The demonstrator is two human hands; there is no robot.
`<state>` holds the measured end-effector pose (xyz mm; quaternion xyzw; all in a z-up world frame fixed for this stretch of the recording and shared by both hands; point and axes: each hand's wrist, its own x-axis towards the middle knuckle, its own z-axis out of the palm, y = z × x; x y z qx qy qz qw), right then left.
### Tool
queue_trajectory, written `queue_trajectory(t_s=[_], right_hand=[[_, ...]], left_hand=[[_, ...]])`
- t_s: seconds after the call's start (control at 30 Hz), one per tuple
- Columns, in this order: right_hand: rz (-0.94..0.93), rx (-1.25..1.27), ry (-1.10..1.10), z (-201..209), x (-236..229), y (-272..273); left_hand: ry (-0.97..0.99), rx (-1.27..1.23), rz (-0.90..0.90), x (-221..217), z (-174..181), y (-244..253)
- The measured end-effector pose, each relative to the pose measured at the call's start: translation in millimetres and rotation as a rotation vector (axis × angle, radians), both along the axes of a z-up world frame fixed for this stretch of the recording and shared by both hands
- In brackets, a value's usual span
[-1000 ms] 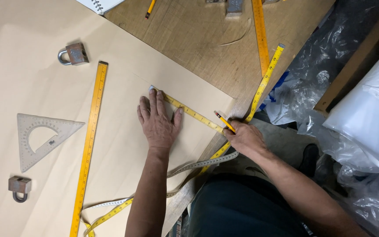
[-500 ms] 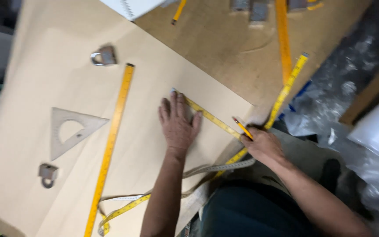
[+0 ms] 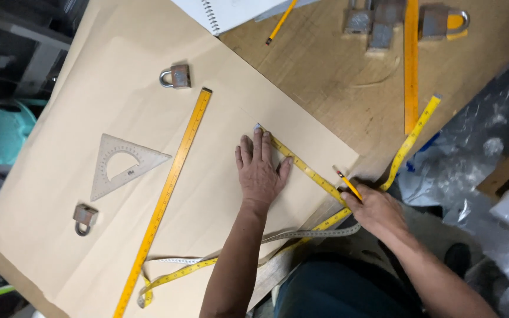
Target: The person measures and marks a large piece of beige fabric on a wooden workbench using a yellow ruler, a flexible measuring tape, a set square, and a pencil. They draw straight lines and curved patterns on the fabric, using padlocks to hold the material in place.
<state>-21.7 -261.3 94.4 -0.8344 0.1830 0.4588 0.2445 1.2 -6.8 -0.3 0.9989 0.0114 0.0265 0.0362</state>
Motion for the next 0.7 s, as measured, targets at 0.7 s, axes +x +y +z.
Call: queue_trajectory(t_s=[0.7], right_hand=[[0.002,0.682,-0.541,-42.0,136.6,126.6]], left_hand=[[0.325,-0.092,0.028,1.0,5.2,2.7]])
